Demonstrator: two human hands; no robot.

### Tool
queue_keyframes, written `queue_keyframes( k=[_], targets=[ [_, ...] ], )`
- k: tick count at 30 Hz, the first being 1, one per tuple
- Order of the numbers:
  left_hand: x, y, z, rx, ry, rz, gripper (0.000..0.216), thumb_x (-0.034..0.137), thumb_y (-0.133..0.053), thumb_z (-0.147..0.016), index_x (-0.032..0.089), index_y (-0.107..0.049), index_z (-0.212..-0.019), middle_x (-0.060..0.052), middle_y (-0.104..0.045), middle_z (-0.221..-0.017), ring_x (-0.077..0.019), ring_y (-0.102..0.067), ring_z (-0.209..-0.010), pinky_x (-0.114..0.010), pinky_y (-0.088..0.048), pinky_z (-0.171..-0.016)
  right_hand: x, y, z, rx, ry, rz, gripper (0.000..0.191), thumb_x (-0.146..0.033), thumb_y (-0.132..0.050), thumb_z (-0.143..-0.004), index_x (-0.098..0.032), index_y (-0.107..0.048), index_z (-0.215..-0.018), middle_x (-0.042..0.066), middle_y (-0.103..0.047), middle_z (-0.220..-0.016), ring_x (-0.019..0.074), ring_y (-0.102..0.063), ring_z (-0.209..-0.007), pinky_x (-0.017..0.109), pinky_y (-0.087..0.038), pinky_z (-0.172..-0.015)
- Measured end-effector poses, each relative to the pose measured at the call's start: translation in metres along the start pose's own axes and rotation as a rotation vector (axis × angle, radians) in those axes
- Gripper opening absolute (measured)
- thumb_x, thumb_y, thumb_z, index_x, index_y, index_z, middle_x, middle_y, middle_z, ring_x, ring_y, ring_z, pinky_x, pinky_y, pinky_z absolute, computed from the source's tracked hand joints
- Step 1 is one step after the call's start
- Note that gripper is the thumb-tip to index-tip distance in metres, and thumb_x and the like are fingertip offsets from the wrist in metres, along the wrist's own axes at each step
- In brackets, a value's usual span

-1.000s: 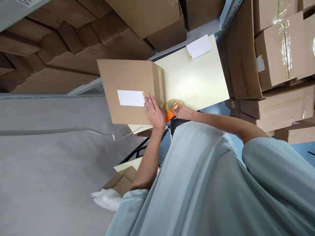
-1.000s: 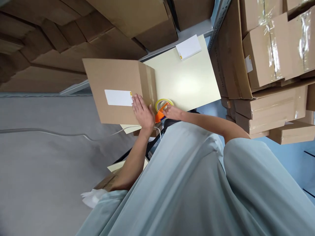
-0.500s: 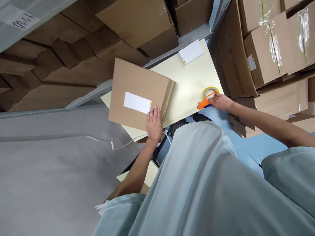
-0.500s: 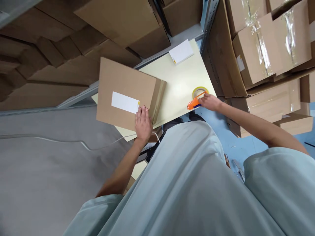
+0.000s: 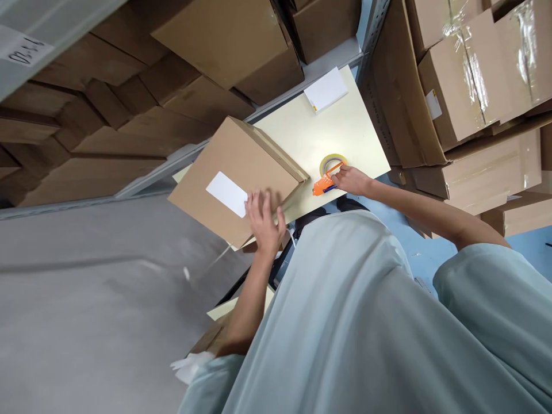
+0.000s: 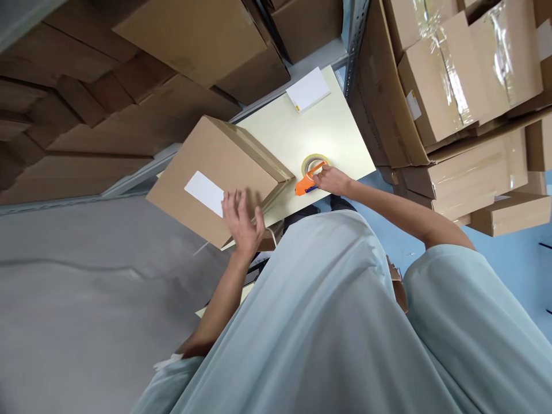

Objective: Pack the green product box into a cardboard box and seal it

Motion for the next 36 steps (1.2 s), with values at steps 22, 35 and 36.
queue_keyframes(
  k=[22,35,36],
  targets=[
    [0.063,-0.069,-0.050,0.010,0.120,0.009,0.081,0.032,-0.049,-0.107,-0.001,-0.028,-0.177,-0.025,-0.020,-0.189,-0.0328,-0.001,-0.179,-0.057,-0.002,-0.146,-0.032,-0.023,0.027,0.071,0.001,-0.103,0.038,-0.025,-0.048,-0.115,0.002,-0.062,-0.138,0.021,-0.084,-0.110,0.0294,-0.081,-0.099,0.042,-0.046,-0.102],
    [0.052,-0.049,0.042,-0.319,-0.180,0.049,0.073,0.032,-0.045,-0.106,0.006,-0.041,-0.175,-0.022,-0.035,-0.184,-0.0320,-0.017,-0.178,-0.059,-0.009,-0.146,0.013,-0.020,0.062,0.000,-0.064,-0.089,0.038,-0.028,-0.049,-0.115,0.000,-0.063,-0.137,0.026,-0.084,-0.114,0.0309,-0.082,-0.103,0.043,-0.046,-0.104],
    [0.052,-0.045,0.044,-0.322,-0.188,0.050,0.073,0.032,-0.045,-0.106,0.007,-0.043,-0.174,-0.021,-0.037,-0.184,-0.0323,-0.019,-0.178,-0.059,-0.009,-0.146,0.009,-0.016,0.052,0.006,-0.070,-0.092,0.036,-0.025,-0.048,-0.115,0.000,-0.063,-0.136,0.025,-0.084,-0.114,0.0307,-0.082,-0.103,0.043,-0.046,-0.103]
  ],
)
Point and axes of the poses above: each hand's wrist, its own z-axis away from the middle knuckle, its own y-axis out of the back of the hand, x = y × z, the point moved 7 cm from there along -z, towards the middle knuckle
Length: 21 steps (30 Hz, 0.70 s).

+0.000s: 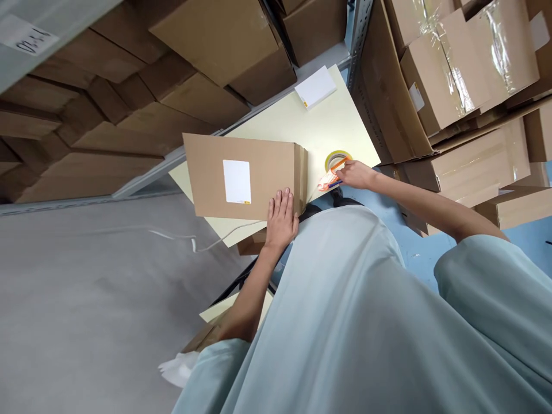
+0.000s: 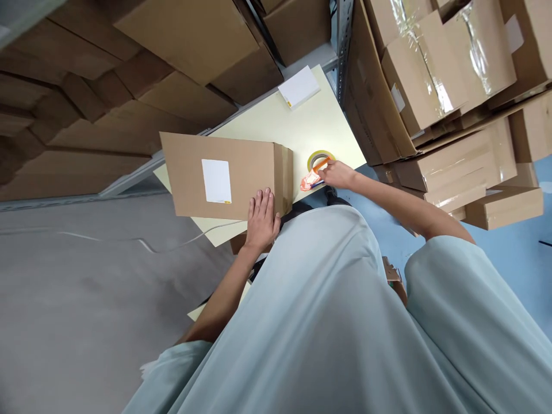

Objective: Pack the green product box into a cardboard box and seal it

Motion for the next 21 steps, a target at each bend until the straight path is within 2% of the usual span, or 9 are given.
queue_keyframes(
  k=[2,4,6,8,11,13,16,21],
  targets=[
    [0.003,0.009,-0.001,0.031,0.009,0.004,0.071,0.031,-0.048,-0.105,0.010,-0.045,-0.173,-0.021,-0.042,-0.182,-0.0325,-0.022,-0.177,-0.060,-0.009,-0.146,-0.010,0.007,-0.017,0.014,-0.011,0.006,0.035,-0.023,-0.048,-0.114,0.000,-0.062,-0.136,0.024,-0.084,-0.114,0.0308,-0.082,-0.102,0.042,-0.046,-0.101],
    [0.008,0.023,-0.017,0.129,0.058,0.009,0.069,0.032,-0.047,-0.107,0.010,-0.044,-0.173,-0.022,-0.044,-0.181,-0.0317,-0.022,-0.177,-0.059,-0.009,-0.146,-0.017,0.012,-0.029,0.030,-0.017,0.025,0.034,-0.020,-0.047,-0.113,0.000,-0.061,-0.137,0.024,-0.085,-0.113,0.0309,-0.082,-0.101,0.042,-0.046,-0.099],
    [0.015,0.036,-0.050,0.269,0.124,0.016,0.068,0.031,-0.041,-0.111,0.007,-0.040,-0.174,-0.023,-0.039,-0.183,-0.0302,-0.018,-0.179,-0.057,-0.009,-0.146,-0.020,0.014,-0.033,0.037,-0.022,0.041,0.034,-0.018,-0.047,-0.113,0.000,-0.060,-0.138,0.024,-0.085,-0.112,0.0304,-0.082,-0.100,0.042,-0.046,-0.099],
    [0.026,0.042,-0.096,0.365,0.163,0.035,0.066,0.028,-0.037,-0.113,0.006,-0.037,-0.174,-0.023,-0.029,-0.187,-0.0294,-0.010,-0.180,-0.056,-0.006,-0.146,-0.019,0.015,-0.030,0.036,-0.027,0.049,0.034,-0.020,-0.047,-0.113,0.000,-0.061,-0.138,0.024,-0.085,-0.112,0.0303,-0.082,-0.100,0.041,-0.045,-0.100],
    [0.035,0.035,-0.163,0.407,0.229,0.104,0.061,0.026,-0.042,-0.113,0.007,-0.042,-0.171,-0.022,-0.028,-0.188,-0.0301,-0.005,-0.180,-0.056,0.000,-0.146,-0.017,0.016,-0.023,0.020,-0.036,0.060,0.035,-0.025,-0.049,-0.115,0.001,-0.063,-0.134,0.025,-0.084,-0.111,0.0310,-0.082,-0.100,0.042,-0.045,-0.099],
    [0.034,0.025,-0.189,0.409,0.300,0.145,0.052,0.023,-0.042,-0.114,0.002,-0.050,-0.161,-0.028,-0.037,-0.182,-0.0308,-0.004,-0.180,-0.056,0.005,-0.145,-0.016,0.015,-0.018,0.009,-0.044,0.065,0.034,-0.026,-0.049,-0.115,0.001,-0.064,-0.131,0.025,-0.084,-0.110,0.0307,-0.082,-0.100,0.042,-0.044,-0.099],
    [0.032,0.011,-0.193,0.389,0.299,0.157,0.044,0.022,-0.039,-0.115,0.002,-0.059,-0.149,-0.029,-0.050,-0.173,-0.0306,-0.007,-0.180,-0.056,0.005,-0.145,-0.018,0.013,-0.014,0.003,-0.047,0.059,0.036,-0.029,-0.050,-0.116,0.000,-0.065,-0.131,0.025,-0.084,-0.111,0.0306,-0.082,-0.102,0.042,-0.044,-0.100],
    [0.029,0.007,-0.164,0.342,0.174,0.108,0.050,0.028,-0.030,-0.116,0.009,-0.066,-0.145,-0.025,-0.061,-0.164,-0.0288,-0.018,-0.179,-0.058,-0.007,-0.147,-0.031,0.005,-0.018,-0.016,-0.012,0.017,0.037,-0.033,-0.052,-0.115,-0.002,-0.065,-0.129,0.024,-0.085,-0.109,0.0300,-0.082,-0.099,0.041,-0.045,-0.097]
  ],
)
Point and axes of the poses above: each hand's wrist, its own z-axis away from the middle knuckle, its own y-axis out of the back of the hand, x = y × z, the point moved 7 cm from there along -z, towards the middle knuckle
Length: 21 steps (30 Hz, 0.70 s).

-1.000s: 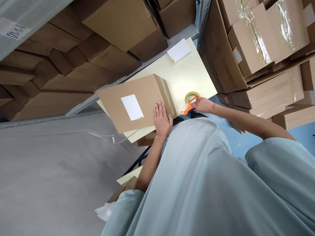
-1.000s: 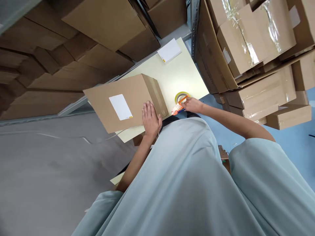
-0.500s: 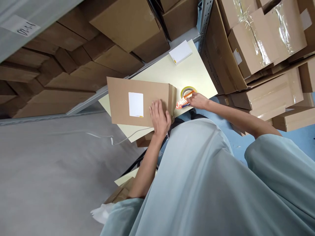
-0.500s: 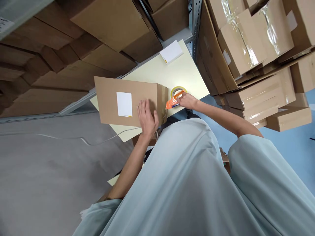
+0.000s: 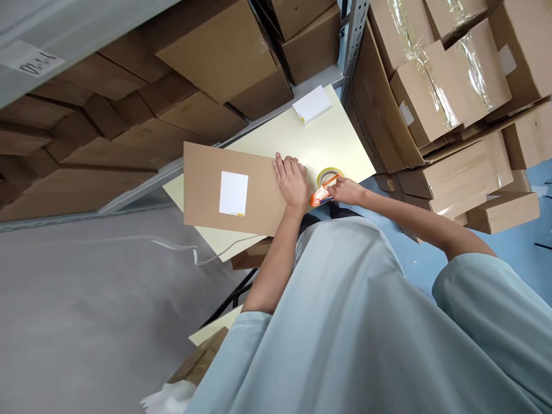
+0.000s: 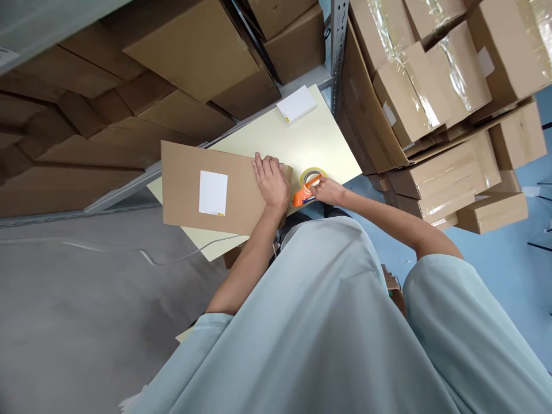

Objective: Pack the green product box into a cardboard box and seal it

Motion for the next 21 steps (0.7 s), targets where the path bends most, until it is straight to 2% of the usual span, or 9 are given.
queue_keyframes(
  k=[6,9,11,13,17,19,21],
  targets=[
    [-0.023,0.010,0.032,-0.092,-0.115,-0.032,0.050,0.027,-0.029,-0.116,0.012,-0.069,-0.142,-0.023,-0.068,-0.155,-0.0281,-0.030,-0.175,-0.056,-0.013,-0.147,-0.042,-0.005,-0.010,0.012,0.151,-0.065,0.033,-0.019,-0.047,-0.113,-0.004,-0.065,-0.135,0.021,-0.085,-0.112,0.0279,-0.083,-0.100,0.041,-0.047,-0.100],
    [-0.041,0.014,0.058,-0.152,-0.168,-0.057,0.047,0.023,-0.033,-0.114,0.013,-0.071,-0.139,-0.023,-0.069,-0.153,-0.0308,-0.037,-0.172,-0.060,-0.017,-0.146,-0.044,-0.009,-0.005,0.031,0.163,-0.103,0.039,-0.020,-0.051,-0.112,-0.003,-0.060,-0.146,0.021,-0.086,-0.113,0.0291,-0.084,-0.103,0.041,-0.049,-0.100],
    [-0.056,0.021,0.079,-0.203,-0.199,-0.078,0.046,0.021,-0.036,-0.112,0.013,-0.073,-0.138,-0.023,-0.071,-0.150,-0.0328,-0.042,-0.170,-0.064,-0.020,-0.145,-0.026,-0.015,0.007,0.018,0.118,-0.111,0.042,-0.026,-0.057,-0.112,-0.003,-0.059,-0.146,0.022,-0.086,-0.114,0.0301,-0.084,-0.104,0.041,-0.048,-0.101],
    [-0.072,0.031,0.102,-0.263,-0.235,-0.097,0.043,0.020,-0.040,-0.110,0.014,-0.075,-0.135,-0.023,-0.074,-0.145,-0.0350,-0.048,-0.166,-0.067,-0.025,-0.143,0.004,-0.022,0.022,-0.008,0.051,-0.100,0.040,-0.031,-0.061,-0.111,-0.003,-0.063,-0.140,0.022,-0.086,-0.112,0.0304,-0.084,-0.102,0.041,-0.048,-0.102],
    [-0.089,0.050,0.142,-0.391,-0.317,-0.105,0.038,0.027,-0.048,-0.107,0.018,-0.078,-0.128,-0.021,-0.079,-0.132,-0.0368,-0.061,-0.155,-0.070,-0.034,-0.139,0.062,-0.023,0.040,-0.012,-0.050,-0.035,0.037,-0.036,-0.057,-0.113,-0.004,-0.067,-0.129,0.024,-0.085,-0.109,0.0314,-0.081,-0.098,0.042,-0.046,-0.099],
    [-0.085,0.058,0.151,-0.387,-0.303,-0.093,0.035,0.030,-0.049,-0.108,0.021,-0.079,-0.122,-0.018,-0.081,-0.124,-0.0355,-0.066,-0.149,-0.068,-0.036,-0.139,0.075,-0.016,0.032,0.002,-0.072,0.000,0.038,-0.034,-0.053,-0.114,-0.003,-0.066,-0.131,0.023,-0.084,-0.110,0.0307,-0.080,-0.097,0.042,-0.044,-0.100],
    [-0.077,0.065,0.144,-0.277,-0.207,-0.089,0.035,0.034,-0.050,-0.109,0.020,-0.077,-0.126,-0.020,-0.078,-0.130,-0.0361,-0.062,-0.153,-0.067,-0.034,-0.140,0.077,-0.008,0.014,0.014,-0.088,0.023,0.039,-0.033,-0.050,-0.115,-0.001,-0.064,-0.133,0.023,-0.084,-0.109,0.0303,-0.080,-0.096,0.042,-0.044,-0.099]
  ],
)
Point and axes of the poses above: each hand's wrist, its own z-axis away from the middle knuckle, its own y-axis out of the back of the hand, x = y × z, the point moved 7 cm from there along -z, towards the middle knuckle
